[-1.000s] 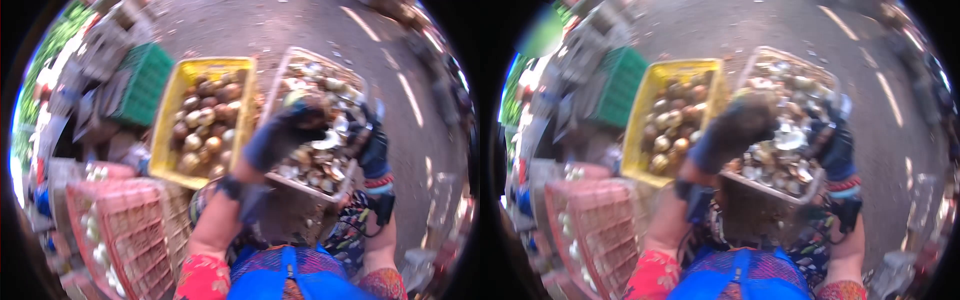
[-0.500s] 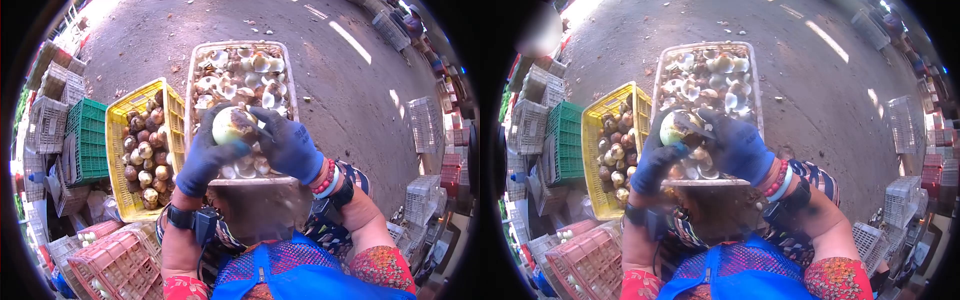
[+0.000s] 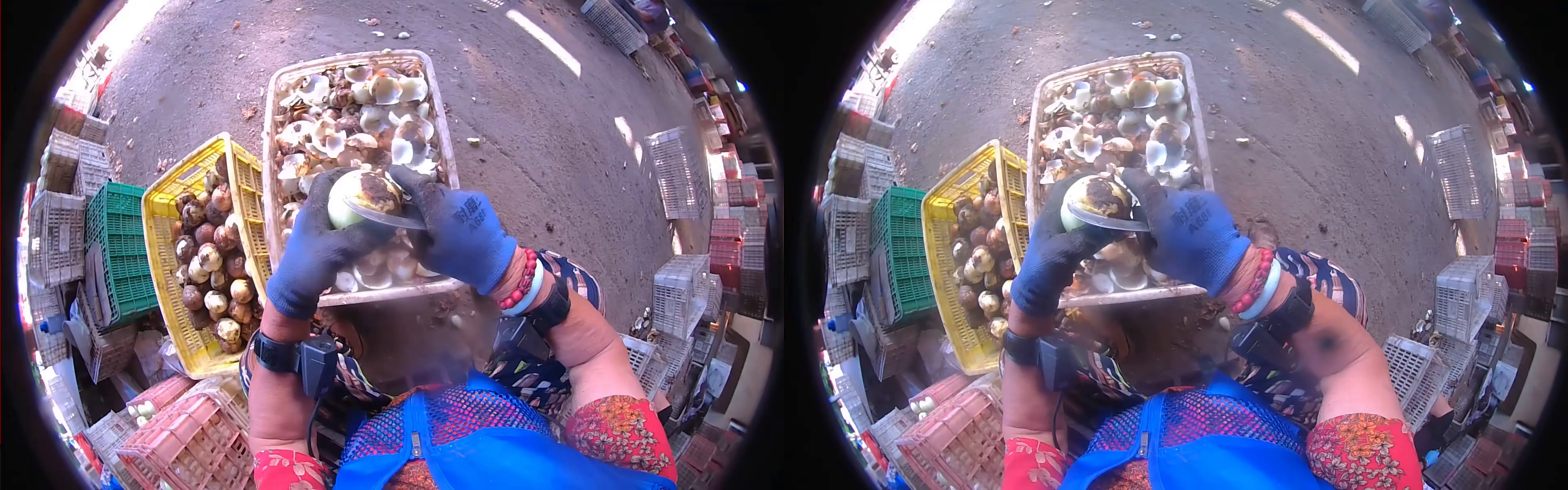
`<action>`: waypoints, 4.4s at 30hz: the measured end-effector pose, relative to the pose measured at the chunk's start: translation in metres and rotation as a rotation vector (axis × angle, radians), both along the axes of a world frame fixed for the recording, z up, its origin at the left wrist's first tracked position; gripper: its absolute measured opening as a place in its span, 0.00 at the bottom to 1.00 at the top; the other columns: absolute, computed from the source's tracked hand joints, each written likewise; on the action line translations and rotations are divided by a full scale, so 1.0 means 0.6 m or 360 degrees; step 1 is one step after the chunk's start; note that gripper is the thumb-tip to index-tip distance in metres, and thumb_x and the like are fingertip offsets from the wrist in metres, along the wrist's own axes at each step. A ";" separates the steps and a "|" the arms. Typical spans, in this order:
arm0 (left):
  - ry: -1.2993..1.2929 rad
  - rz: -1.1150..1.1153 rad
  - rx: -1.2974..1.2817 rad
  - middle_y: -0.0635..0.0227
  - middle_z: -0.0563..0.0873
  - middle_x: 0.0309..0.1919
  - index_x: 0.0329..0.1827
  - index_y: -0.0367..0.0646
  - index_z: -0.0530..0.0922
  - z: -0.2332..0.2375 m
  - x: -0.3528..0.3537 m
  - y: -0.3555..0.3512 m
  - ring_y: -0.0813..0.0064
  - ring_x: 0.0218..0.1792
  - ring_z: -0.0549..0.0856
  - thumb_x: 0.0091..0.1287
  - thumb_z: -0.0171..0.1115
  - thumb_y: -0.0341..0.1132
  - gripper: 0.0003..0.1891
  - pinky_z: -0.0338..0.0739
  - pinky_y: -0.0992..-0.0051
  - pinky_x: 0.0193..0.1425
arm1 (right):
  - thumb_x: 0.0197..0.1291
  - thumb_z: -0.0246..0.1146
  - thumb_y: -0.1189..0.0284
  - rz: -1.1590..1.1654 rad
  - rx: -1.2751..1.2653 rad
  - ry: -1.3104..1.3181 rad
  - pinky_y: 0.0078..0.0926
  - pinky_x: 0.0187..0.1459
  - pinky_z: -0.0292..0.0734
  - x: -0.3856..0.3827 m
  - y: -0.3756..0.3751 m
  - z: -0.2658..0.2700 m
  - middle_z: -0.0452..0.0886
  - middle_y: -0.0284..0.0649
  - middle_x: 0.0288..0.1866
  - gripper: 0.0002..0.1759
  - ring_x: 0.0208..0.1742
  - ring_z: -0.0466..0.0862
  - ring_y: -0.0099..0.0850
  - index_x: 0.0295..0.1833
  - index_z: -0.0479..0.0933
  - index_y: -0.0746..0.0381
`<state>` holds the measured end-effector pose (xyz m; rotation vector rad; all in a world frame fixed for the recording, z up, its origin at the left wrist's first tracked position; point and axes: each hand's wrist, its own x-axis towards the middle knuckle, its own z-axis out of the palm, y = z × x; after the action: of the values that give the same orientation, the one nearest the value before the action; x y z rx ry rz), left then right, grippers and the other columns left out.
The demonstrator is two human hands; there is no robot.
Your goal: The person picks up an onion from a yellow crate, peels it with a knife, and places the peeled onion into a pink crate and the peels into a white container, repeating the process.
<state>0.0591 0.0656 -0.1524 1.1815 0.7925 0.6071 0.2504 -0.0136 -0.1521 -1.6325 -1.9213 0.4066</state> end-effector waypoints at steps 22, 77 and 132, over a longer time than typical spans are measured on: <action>0.0040 0.0110 -0.0027 0.62 0.86 0.45 0.61 0.36 0.71 -0.013 0.012 -0.042 0.73 0.42 0.88 0.55 0.73 0.24 0.30 0.85 0.74 0.46 | 0.62 0.63 0.66 -0.0324 -0.0388 -0.0268 0.46 0.43 0.83 -0.014 0.012 -0.097 0.86 0.50 0.43 0.23 0.43 0.87 0.49 0.61 0.73 0.61; -0.0108 0.0279 0.0449 0.58 0.72 0.59 0.68 0.36 0.61 -0.042 0.006 -0.032 0.65 0.61 0.79 0.53 0.79 0.26 0.41 0.77 0.67 0.68 | 0.61 0.66 0.68 -0.0061 -0.0361 0.1030 0.39 0.47 0.79 -0.011 0.013 -0.039 0.81 0.54 0.43 0.26 0.44 0.84 0.44 0.61 0.72 0.69; 0.0172 0.0395 0.0524 0.61 0.87 0.35 0.51 0.38 0.79 -0.072 0.015 -0.030 0.68 0.33 0.90 0.69 0.67 0.37 0.14 0.83 0.72 0.34 | 0.66 0.68 0.62 -0.0053 -0.0914 0.2394 0.19 0.35 0.77 -0.029 0.028 -0.015 0.84 0.36 0.45 0.45 0.36 0.81 0.20 0.81 0.52 0.62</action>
<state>0.0682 0.0476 -0.1955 1.4355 0.9646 0.9103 0.2332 0.0033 -0.1612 -0.9701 -0.6101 1.6670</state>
